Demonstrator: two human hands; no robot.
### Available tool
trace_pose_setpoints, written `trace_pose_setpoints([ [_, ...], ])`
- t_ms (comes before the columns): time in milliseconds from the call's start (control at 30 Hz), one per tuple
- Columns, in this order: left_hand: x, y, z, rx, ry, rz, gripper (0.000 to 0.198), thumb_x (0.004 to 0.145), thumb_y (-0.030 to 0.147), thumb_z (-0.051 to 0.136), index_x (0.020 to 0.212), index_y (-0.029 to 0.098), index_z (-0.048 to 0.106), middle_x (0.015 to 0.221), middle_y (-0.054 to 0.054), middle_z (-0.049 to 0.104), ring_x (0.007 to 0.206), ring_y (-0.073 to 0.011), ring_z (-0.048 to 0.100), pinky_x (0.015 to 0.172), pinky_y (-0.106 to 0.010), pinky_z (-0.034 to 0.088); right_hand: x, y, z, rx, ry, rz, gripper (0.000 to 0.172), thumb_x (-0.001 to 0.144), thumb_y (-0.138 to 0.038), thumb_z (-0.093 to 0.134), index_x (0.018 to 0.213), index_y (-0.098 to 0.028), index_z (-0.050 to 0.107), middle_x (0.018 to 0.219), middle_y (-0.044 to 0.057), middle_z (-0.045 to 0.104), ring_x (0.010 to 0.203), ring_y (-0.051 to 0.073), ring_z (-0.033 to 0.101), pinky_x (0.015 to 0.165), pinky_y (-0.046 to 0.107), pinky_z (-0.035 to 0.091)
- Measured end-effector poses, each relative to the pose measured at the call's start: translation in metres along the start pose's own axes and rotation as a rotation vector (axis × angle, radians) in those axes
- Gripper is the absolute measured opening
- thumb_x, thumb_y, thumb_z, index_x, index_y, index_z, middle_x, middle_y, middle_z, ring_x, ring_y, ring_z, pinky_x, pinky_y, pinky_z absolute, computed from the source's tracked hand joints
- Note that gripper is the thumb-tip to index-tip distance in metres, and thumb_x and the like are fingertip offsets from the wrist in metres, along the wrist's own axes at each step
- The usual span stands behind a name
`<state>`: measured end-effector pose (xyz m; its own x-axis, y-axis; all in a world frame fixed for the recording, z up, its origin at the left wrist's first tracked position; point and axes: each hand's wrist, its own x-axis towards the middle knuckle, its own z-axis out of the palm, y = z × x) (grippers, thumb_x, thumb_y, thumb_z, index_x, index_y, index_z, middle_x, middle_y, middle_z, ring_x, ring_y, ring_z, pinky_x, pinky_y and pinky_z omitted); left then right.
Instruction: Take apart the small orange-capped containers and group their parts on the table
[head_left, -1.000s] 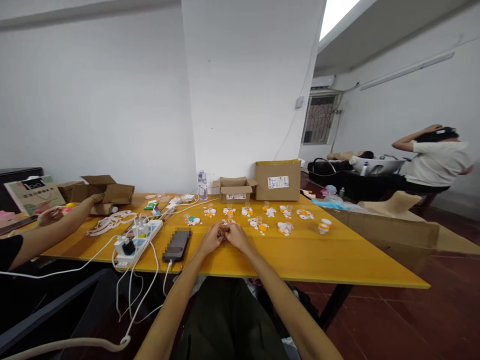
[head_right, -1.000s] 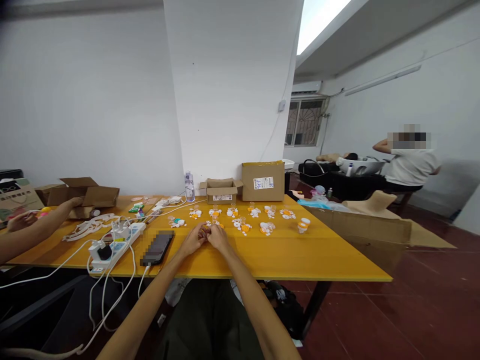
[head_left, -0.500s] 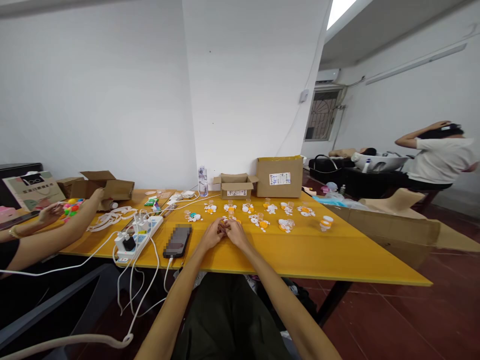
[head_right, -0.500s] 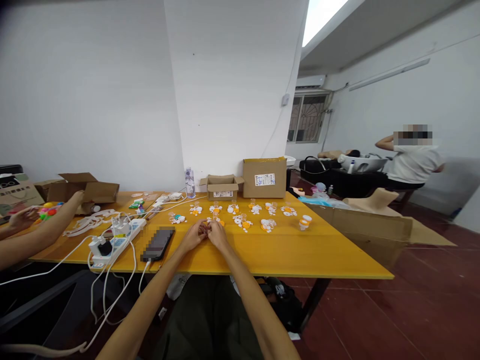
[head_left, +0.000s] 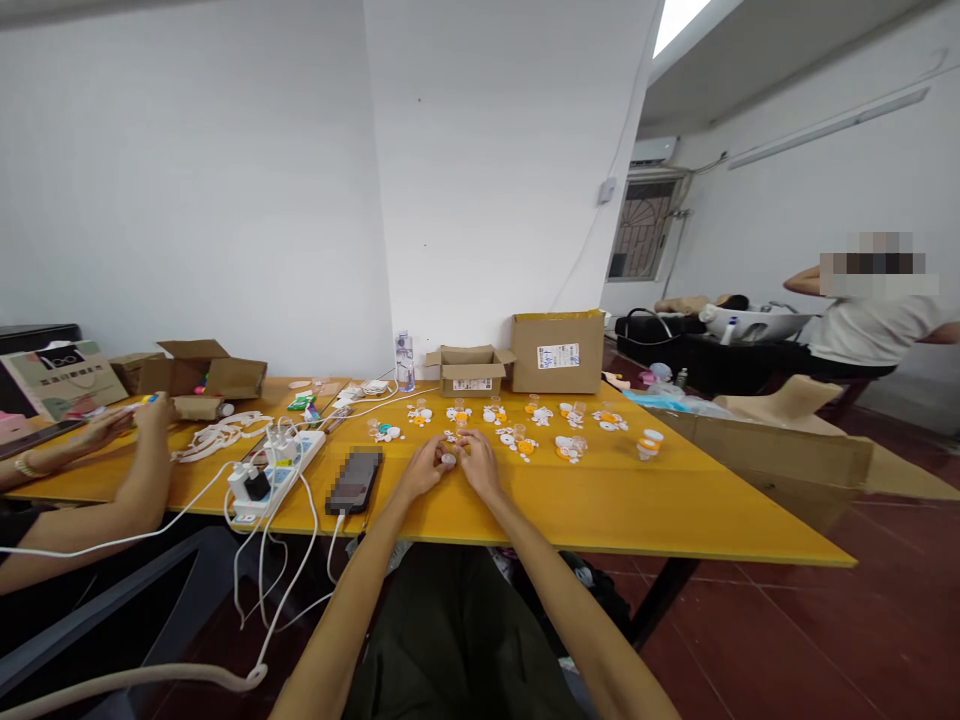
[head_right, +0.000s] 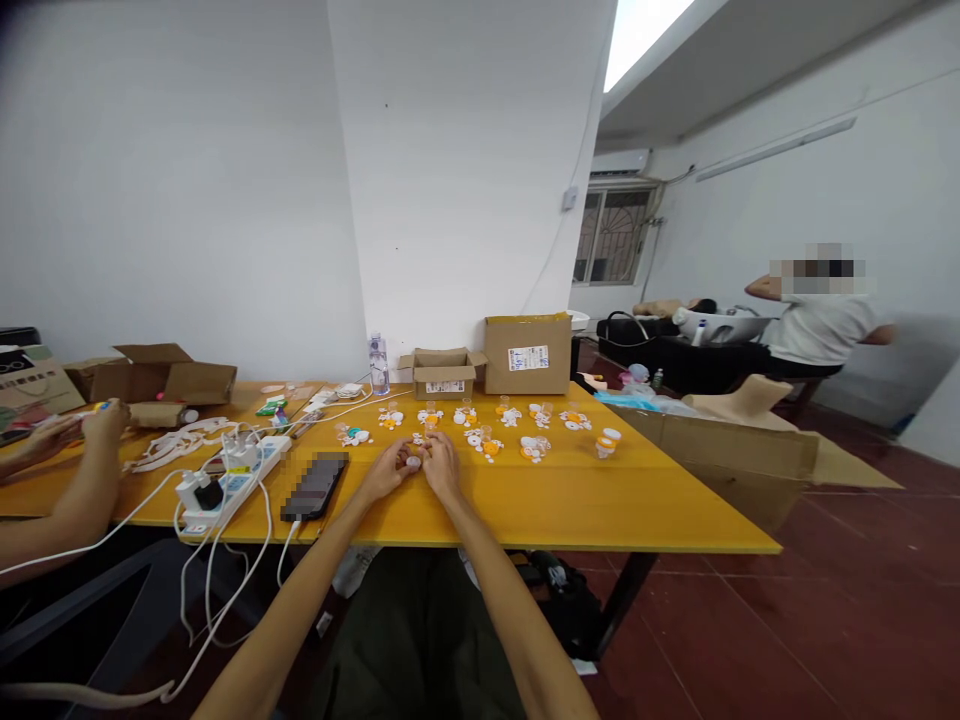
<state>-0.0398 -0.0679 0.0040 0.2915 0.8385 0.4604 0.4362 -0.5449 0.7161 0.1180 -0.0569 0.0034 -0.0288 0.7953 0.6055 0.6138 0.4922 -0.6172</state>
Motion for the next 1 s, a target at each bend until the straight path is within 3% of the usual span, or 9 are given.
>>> trace_pose_setpoints([
  [200,-0.002,0.000,0.000,0.057,0.029,0.001,0.042,0.077,0.021,0.065,0.119,0.021,0.059,0.092,-0.003,0.068,0.088,-0.0196,0.064,0.087,-0.034,0.051,-0.001,0.013,0.001,-0.216,-0.012,0.069,0.016,0.077,-0.009,0.062,0.070,-0.022,0.069,0.104,0.013,0.068,0.103,0.029,0.060,0.090,0.039,0.047],
  [400,-0.002,0.003,0.000,0.088,0.055,0.023,0.040,0.075,0.019,0.066,0.115,0.022,0.061,0.095,-0.004,0.069,0.092,-0.0211,0.064,0.092,-0.037,0.050,-0.002,0.007,-0.005,-0.190,-0.015,-0.041,0.017,0.081,-0.010,0.059,0.077,-0.023,0.069,0.103,0.010,0.067,0.100,0.027,0.059,0.090,0.039,0.047],
  [600,0.000,0.003,-0.001,0.016,0.027,0.037,0.035,0.076,0.018,0.065,0.111,0.020,0.063,0.092,-0.005,0.071,0.089,-0.0202,0.065,0.090,-0.036,0.051,-0.005,-0.001,-0.012,-0.159,-0.165,-0.181,0.019,0.082,-0.009,0.056,0.080,-0.022,0.069,0.114,0.008,0.064,0.107,0.024,0.058,0.095,0.039,0.046],
  [833,0.000,0.010,-0.002,-0.076,-0.015,0.010,0.033,0.077,0.017,0.065,0.109,0.019,0.063,0.087,-0.002,0.071,0.083,-0.0173,0.065,0.083,-0.032,0.052,0.011,-0.007,-0.016,-0.241,-0.343,-0.210,0.015,0.078,-0.007,0.062,0.075,-0.021,0.069,0.113,0.009,0.064,0.107,0.023,0.057,0.090,0.035,0.047],
  [1000,0.000,0.013,-0.002,-0.069,-0.012,0.001,0.030,0.075,0.013,0.064,0.105,0.019,0.063,0.086,-0.001,0.070,0.082,-0.0169,0.065,0.082,-0.031,0.052,0.017,-0.010,-0.018,-0.255,-0.377,-0.207,0.014,0.077,-0.008,0.063,0.070,-0.020,0.066,0.107,0.010,0.065,0.106,0.024,0.058,0.089,0.035,0.048],
])
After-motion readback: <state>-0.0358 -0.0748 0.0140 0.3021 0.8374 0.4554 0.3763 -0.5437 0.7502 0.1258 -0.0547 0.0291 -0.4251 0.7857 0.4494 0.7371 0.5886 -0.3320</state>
